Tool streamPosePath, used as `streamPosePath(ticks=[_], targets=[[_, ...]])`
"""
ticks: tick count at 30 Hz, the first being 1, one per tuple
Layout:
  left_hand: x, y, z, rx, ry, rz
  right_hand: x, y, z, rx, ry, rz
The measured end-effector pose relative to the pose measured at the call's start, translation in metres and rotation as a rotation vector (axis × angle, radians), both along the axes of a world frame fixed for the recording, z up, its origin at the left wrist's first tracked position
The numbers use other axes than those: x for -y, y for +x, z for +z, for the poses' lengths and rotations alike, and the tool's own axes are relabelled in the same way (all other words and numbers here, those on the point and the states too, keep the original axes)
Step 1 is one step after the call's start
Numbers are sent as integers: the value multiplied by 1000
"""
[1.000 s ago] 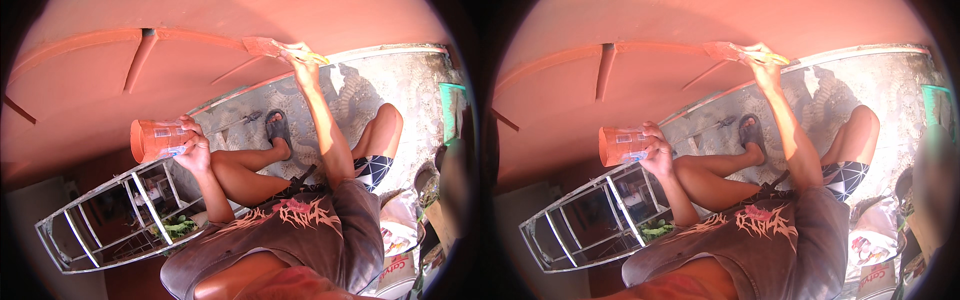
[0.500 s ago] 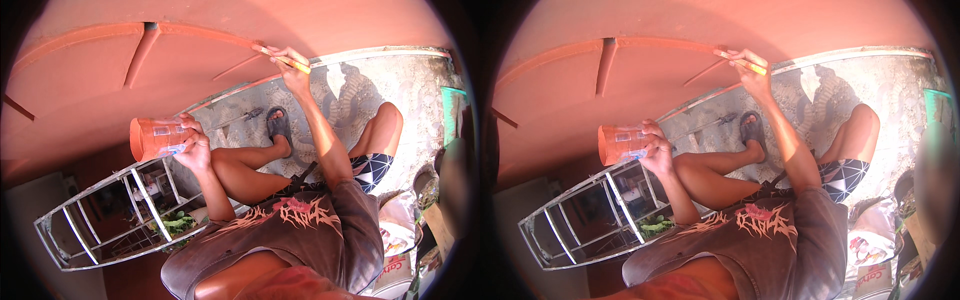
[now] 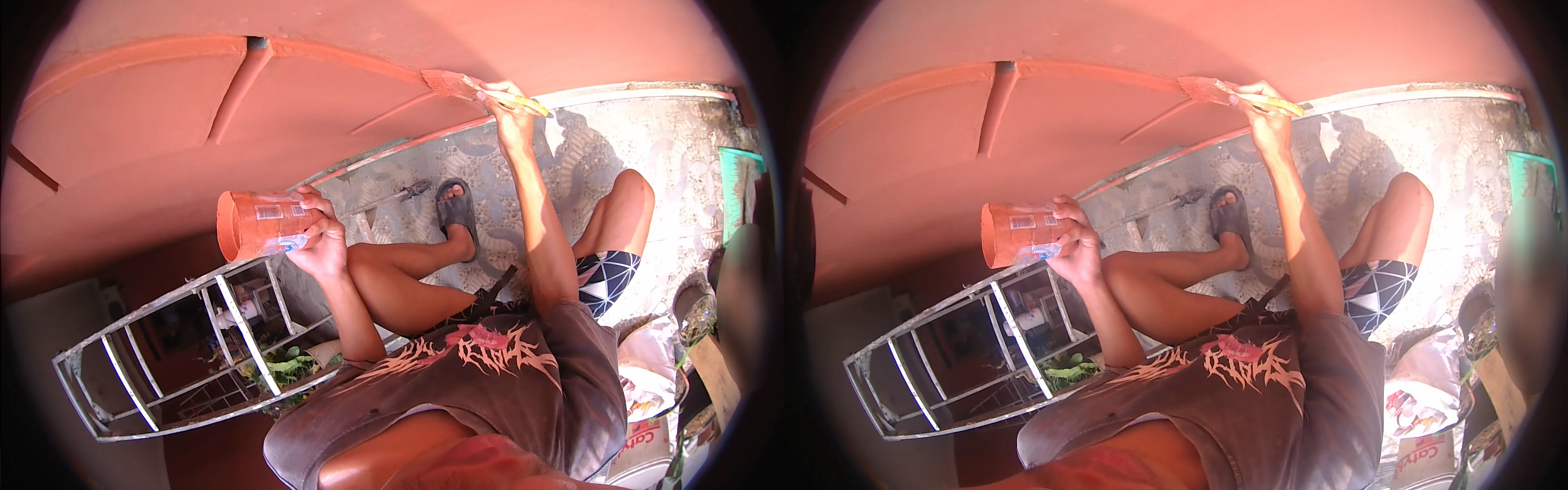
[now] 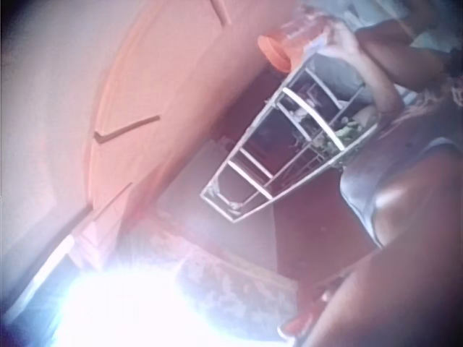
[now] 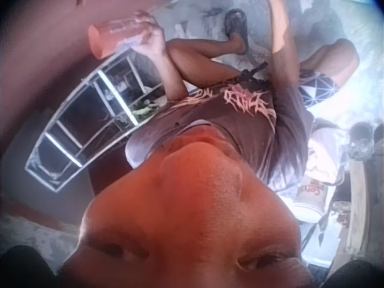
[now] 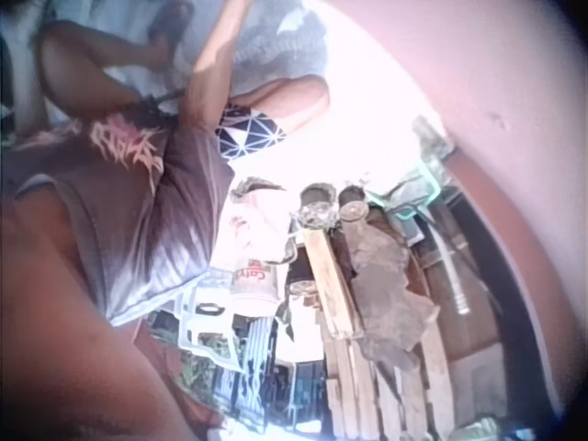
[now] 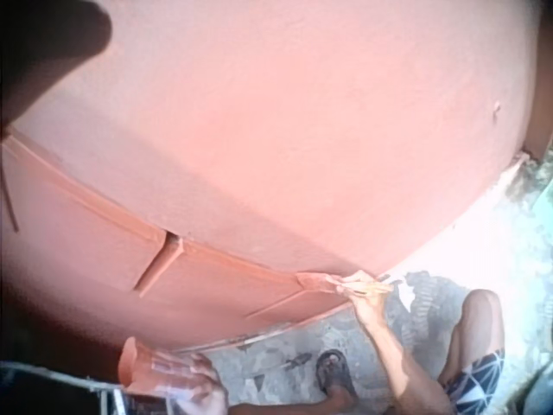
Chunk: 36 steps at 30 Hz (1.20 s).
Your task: The person paints a pink ceiling using a paintbrush and a small paint container. They repeatedly dip the brush into the container and apply paint to the ceiling surface, occasionally sitting on the floor to reach higher areas.
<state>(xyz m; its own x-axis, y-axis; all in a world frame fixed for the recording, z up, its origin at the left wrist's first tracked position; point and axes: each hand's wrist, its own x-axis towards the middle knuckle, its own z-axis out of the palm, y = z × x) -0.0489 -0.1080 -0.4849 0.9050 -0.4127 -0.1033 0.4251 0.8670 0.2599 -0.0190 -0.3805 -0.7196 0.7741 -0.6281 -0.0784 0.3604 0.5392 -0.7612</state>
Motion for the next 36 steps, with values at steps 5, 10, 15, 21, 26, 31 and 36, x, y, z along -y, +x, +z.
streamPosePath(ticks=[5,10,15,21,26,31,36], targets=[[3,-2,-2,-21,-29,3,11,7,91,155,-270,25],[2,-2,-2,-16,-32,7,25,13,150,424,-351,10],[2,-1,-1,0,-7,-1,5,25,83,286,-109,64],[4,-5,3,-11,14,26,6,-11,2,-38,-71,18],[-3,-2,-2,-5,-9,30,22,3,102,121,-368,33],[-2,-6,1,29,-25,31,33,22,215,399,-446,32],[-2,-5,-1,65,-51,14,36,42,242,580,-360,-45]])
